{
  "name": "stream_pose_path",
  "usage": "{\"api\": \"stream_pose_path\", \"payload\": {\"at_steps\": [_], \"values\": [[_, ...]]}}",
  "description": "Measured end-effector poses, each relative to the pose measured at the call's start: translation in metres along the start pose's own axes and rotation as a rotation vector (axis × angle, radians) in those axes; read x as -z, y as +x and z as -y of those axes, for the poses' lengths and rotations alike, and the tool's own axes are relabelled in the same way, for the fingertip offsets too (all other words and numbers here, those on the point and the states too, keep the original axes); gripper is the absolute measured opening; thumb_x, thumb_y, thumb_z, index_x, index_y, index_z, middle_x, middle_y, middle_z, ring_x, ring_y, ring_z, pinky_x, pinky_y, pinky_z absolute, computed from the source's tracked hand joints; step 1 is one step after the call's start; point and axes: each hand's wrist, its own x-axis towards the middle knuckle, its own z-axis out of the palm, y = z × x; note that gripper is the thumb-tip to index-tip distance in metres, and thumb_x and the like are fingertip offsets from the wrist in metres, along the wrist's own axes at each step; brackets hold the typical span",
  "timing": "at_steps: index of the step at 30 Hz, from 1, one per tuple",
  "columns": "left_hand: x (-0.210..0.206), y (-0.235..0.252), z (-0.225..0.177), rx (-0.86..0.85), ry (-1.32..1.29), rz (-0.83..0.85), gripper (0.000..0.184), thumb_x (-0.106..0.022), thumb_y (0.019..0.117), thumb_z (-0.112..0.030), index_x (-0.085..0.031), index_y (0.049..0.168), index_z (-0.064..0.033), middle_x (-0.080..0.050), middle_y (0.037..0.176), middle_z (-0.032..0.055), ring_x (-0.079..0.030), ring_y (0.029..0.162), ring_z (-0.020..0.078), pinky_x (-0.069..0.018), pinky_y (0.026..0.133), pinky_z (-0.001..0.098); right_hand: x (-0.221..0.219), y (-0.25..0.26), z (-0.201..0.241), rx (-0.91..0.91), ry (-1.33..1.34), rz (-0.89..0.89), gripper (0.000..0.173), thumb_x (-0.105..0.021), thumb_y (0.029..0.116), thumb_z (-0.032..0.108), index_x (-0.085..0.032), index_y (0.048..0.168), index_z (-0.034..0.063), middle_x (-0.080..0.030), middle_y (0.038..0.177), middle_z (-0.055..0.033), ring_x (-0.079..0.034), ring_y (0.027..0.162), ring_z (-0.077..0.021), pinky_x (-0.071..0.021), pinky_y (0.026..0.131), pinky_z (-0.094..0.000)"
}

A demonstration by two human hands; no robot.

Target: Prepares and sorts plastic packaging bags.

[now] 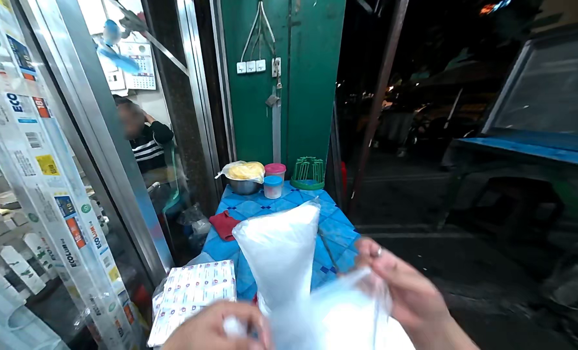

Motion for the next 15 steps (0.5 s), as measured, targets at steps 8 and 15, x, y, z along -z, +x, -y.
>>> {"api": "stream_pose_path", "payload": {"at_steps": [8, 15], "values": [[0.034, 0.094, -0.018, 0.354, -0.426, -1.033, 0.028, -0.041, 0.1097, -0.023, -0.062, 0.112, -0.0042, -0.069, 0.083, 0.0099, -0.069, 0.072, 0.0165, -0.0594, 0.064, 0.0321, -0.016, 0.114, 0.017, -0.357, -0.303, -0.667, 0.013, -0.047, 0.1064, 0.007, -0.050, 0.119, 0.0075, -0.064, 0.073, -0.0018, -0.059, 0.053, -0.0051, -0.0496, 0.049, -0.0187], [-0.016, 0.073, 0.034, 0.530, -0.426, -1.017, 0.036, -0.031, 0.1121, -0.022, -0.056, 0.122, 0.0024, -0.066, 0.092, 0.0099, -0.066, 0.079, 0.0137, -0.0571, 0.072, 0.0321, -0.043, 0.080, -0.025, -0.655, -0.374, -0.869, 0.026, -0.048, 0.1070, 0.007, -0.046, 0.132, 0.0004, -0.063, 0.092, -0.0108, -0.065, 0.074, -0.0138, -0.0545, 0.066, -0.0290]]}}
